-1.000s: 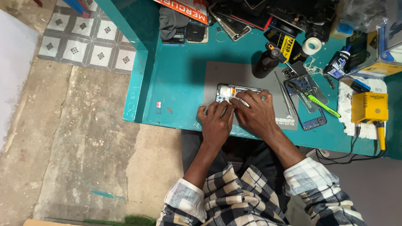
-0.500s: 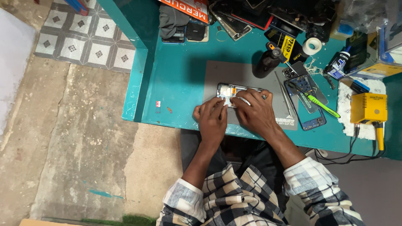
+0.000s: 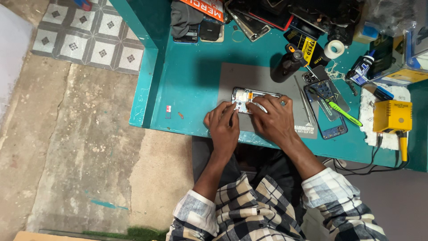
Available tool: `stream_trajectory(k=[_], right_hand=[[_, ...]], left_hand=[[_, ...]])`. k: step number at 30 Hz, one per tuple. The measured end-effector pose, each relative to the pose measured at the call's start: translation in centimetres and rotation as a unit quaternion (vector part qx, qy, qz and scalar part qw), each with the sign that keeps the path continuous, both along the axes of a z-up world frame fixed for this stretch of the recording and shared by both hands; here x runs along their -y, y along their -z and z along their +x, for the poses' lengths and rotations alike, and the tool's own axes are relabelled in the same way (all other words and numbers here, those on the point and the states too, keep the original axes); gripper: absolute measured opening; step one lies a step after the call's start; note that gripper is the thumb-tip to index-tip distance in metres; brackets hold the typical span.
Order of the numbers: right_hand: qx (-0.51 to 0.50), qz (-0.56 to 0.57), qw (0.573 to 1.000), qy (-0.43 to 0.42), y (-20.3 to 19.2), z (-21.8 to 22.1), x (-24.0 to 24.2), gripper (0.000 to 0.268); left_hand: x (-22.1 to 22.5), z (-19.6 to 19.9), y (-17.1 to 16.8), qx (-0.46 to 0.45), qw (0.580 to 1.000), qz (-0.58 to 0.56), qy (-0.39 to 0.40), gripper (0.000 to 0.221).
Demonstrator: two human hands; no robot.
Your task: The person manipulates the internal components and chassis of a mobile phone on a workbench, aligning a small circuit board and pressing parts into place by hand.
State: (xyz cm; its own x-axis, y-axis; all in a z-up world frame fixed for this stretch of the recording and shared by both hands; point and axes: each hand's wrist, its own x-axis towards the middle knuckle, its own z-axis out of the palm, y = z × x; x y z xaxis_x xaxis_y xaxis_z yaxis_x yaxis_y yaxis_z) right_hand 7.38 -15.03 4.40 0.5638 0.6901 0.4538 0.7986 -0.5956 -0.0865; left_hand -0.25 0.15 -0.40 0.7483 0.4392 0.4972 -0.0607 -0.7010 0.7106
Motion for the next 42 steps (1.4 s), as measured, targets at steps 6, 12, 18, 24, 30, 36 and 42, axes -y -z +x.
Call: stream_trajectory(k=[6, 12, 18, 24, 30, 36, 42], right_hand=[[0.036, -0.016, 0.999, -0.003, -0.1, -0.1, 0.0, 0.034], [0.087, -0.055, 0.994, -0.025, -0.9, 0.1, -0.5, 0.032], [0.117, -0.053, 0.987, -0.097, -2.1, 0.5, -1.2, 0.022], [0.086, -0.081, 0.990, -0.082, -2.4, 0.4, -1.8, 0.011], [-0.035, 0.050, 0.991, -0.118, -1.6, 2.2, -0.6, 0.019], [-0.065, 0.123, 0.987, -0.082, -0.4, 1.7, 0.2, 0.027], [-0.059, 0.141, 0.984, -0.090, 0.3, 1.9, 0.6, 0.024]], left_hand=[[-0.7, 0.6, -0.5, -0.046, 0.999, -0.004, 0.018, 0.032], [-3.1, 1.8, -2.6, -0.144, 0.981, 0.053, 0.115, 0.043], [-6.7, 3.1, -4.3, -0.176, 0.946, 0.026, 0.271, 0.068], [-7.5, 3.9, -3.3, -0.211, 0.936, -0.001, 0.282, 0.082], [-7.4, 4.1, -3.0, -0.198, 0.937, 0.023, 0.286, 0.081], [-7.2, 3.9, -3.4, -0.208, 0.937, 0.010, 0.281, 0.080], [-7.2, 3.8, -3.6, -0.213, 0.938, -0.005, 0.274, 0.080]])
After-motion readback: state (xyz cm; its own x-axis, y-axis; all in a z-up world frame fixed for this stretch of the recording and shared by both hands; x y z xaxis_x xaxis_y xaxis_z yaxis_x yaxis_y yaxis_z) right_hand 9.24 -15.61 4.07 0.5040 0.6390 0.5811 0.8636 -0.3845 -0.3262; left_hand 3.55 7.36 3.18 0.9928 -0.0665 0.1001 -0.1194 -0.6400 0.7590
